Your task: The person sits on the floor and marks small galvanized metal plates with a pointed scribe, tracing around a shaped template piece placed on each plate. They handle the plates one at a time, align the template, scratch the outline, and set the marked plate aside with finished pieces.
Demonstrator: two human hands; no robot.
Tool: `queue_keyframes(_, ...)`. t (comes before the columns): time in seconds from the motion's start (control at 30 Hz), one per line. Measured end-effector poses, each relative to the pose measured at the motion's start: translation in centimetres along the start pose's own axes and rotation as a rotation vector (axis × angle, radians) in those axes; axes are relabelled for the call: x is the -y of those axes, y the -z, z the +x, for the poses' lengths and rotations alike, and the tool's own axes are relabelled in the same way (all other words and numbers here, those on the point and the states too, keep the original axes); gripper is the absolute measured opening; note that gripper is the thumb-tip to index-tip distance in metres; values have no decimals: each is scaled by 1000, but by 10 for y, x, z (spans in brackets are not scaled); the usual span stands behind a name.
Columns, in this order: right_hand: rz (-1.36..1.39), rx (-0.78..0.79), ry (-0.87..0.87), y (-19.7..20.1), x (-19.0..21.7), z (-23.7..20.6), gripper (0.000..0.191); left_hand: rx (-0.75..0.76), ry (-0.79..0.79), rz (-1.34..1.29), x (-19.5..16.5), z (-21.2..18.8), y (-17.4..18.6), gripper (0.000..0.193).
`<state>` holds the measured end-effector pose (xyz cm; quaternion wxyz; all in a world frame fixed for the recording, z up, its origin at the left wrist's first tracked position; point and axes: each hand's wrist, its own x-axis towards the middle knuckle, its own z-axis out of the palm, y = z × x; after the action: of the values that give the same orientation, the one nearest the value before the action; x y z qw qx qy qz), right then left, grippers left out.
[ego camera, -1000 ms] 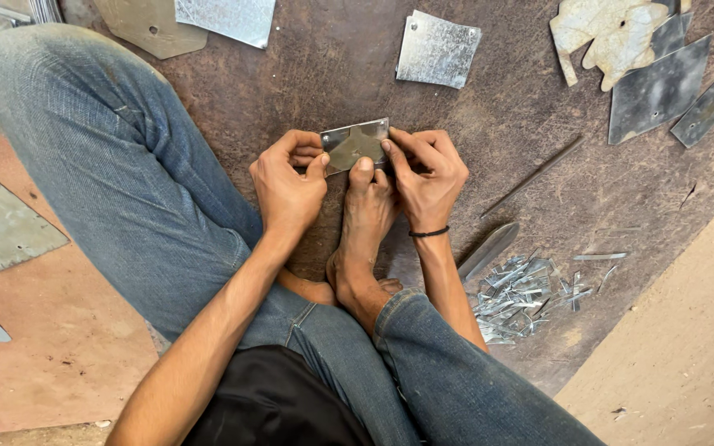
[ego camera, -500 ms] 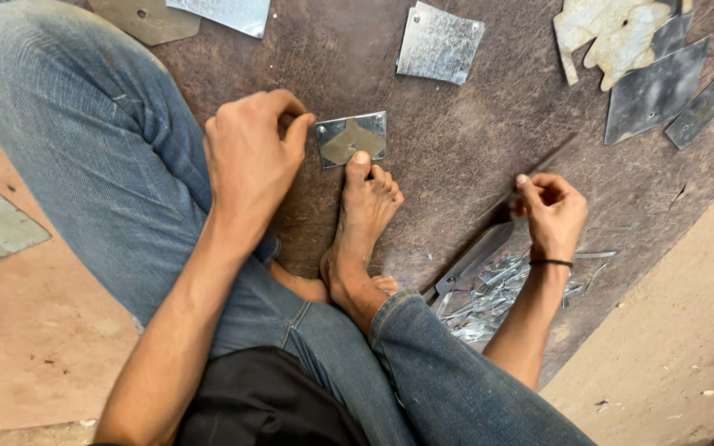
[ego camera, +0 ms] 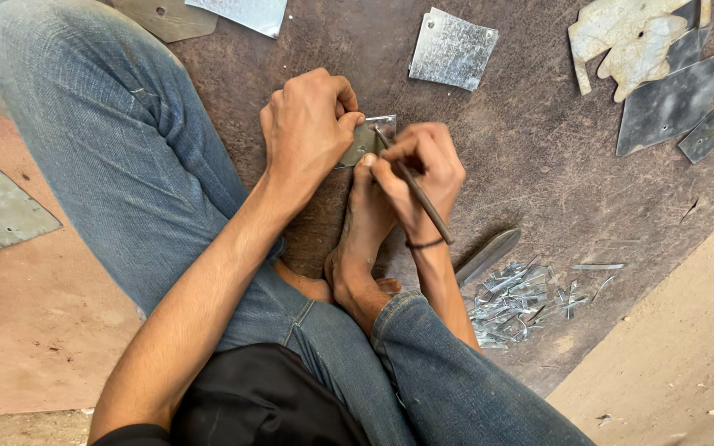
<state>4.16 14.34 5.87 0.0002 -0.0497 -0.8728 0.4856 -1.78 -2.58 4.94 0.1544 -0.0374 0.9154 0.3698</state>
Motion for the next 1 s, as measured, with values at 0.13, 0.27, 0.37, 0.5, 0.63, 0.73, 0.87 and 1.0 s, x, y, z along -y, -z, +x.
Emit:
queue_keyframes(0.13,185,-23,-95,-17,-16,6,14,-9,6,39,-2,0,-1,15)
queue_keyframes(0.27,295,-14,-96,-30,-28,1,14,-1,25,39,-2,1,-1,15)
queue_keyframes(0.37,319,-50,-136,-35,-31,3,18,9,37,45,-2,3,1,14)
queue_keyframes(0.5,221,-47,-127,-35,-29,9,15,19,53,44,-2,7,1,14)
queue_keyframes(0.63,205,1,-99,-34,-26,14,13,62,110,29,0,11,0,14)
queue_keyframes(0.73,177,49,-111,-30,-22,18,14,60,74,65,1,14,1,14)
queue_keyframes(0.87,156,133,-107,-23,-16,24,15,72,1,146,0,21,2,15)
queue_keyframes(1.0,158,188,-89,-16,-18,28,14,82,-50,275,-2,32,-5,10)
